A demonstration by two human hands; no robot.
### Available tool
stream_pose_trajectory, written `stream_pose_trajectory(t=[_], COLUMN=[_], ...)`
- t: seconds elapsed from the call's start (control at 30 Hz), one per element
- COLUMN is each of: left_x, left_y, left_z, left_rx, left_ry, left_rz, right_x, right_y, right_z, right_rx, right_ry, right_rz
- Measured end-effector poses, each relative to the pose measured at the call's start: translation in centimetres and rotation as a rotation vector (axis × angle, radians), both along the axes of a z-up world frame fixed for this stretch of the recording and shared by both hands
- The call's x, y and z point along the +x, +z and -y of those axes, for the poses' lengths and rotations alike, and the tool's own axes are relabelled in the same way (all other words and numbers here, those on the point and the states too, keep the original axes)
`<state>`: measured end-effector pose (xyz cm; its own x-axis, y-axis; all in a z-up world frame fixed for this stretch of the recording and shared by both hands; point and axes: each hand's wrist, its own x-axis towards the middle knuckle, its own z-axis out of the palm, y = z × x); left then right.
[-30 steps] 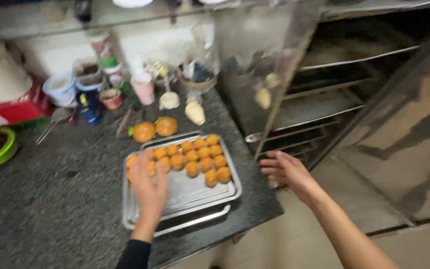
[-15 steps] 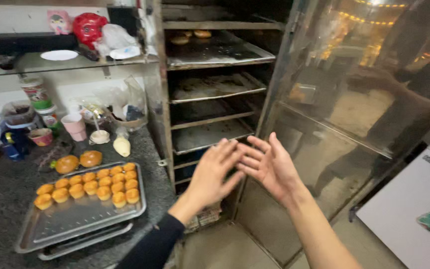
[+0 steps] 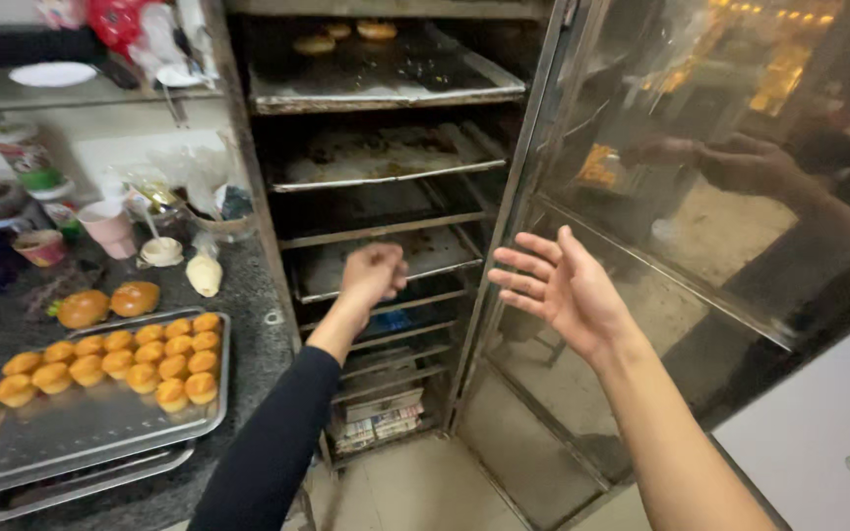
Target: The person removes metal molds from baked goods and places the baked items onto a tray.
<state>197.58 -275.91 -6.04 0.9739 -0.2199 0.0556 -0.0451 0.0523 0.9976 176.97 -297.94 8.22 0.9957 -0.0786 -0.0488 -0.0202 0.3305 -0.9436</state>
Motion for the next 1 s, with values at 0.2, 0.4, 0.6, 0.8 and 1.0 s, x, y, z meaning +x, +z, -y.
stream_pose_trajectory(t=[0.2,0.4,0.6,0.8,1.0], left_x=[3.5,10.2,12.5,9.2,2.7], left_y=[-12.2,-19.5,-20.5,-21.6,-25.1], left_z=[3.1,2.9,3.0,2.6,1.3], left_rx=[-0.012,-0.485,-0.561,-0.829,-0.958], left_ry=[0.034,0.363,0.478,0.388,0.295], left_rz=[-0.436,-0.594,-0.544,-0.521,-0.399], right_x=[6.5,9.8,11.1,11.2,9.9], right_y=[-5.8,-11.3,-13.8,-16.7,-19.5], right_z=[3.5,4.3,5.5,7.8,12.3], right_rx=[0.002,0.037,0.031,0.056,-0.063], right_ry=[0.08,0.104,0.075,-0.016,-0.145], right_rz=[-0.115,-0.266,-0.371,-0.353,-0.37])
